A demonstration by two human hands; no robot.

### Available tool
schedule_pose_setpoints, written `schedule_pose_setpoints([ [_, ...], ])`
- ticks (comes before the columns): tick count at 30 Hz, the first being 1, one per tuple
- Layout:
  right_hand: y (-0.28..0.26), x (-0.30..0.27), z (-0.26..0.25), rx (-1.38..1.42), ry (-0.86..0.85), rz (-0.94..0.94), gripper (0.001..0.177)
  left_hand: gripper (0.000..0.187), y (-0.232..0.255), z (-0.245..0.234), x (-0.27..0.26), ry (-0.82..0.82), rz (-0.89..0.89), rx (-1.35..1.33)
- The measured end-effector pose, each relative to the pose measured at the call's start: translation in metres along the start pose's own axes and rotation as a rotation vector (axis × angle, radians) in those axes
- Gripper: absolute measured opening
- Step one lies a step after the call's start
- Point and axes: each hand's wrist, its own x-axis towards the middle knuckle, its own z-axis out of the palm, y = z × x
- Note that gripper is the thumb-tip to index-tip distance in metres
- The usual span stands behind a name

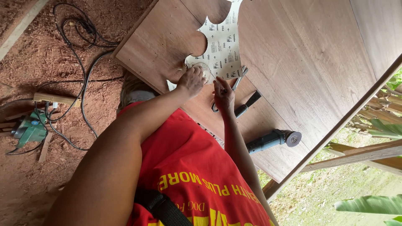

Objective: Using scissors to cut a circular piece of sandpaper out of a larger sheet to fit a sanding tool.

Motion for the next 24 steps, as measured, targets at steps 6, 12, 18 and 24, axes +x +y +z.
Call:
schedule_pose_setpoints([
  [6,0.005,-0.004,0.001,-0.110,0.019,-0.140,0.028,0.042,0.000,-0.001,-0.003,0.012,-0.036,-0.020],
  [12,-0.002,0.014,0.005,-0.312,0.073,-0.305,0.024,0.044,-0.004,-0.017,-0.010,-0.068,-0.001,-0.004],
  [18,-0.032,0.048,0.005,-0.288,-0.078,-0.163,0.024,0.053,0.009,-0.022,-0.012,-0.078,-0.013,-0.032],
  [24,-0.062,0.066,0.013,-0.468,-0.216,-0.189,0.025,0.056,0.015,-0.029,-0.018,-0.075,-0.029,-0.085],
])
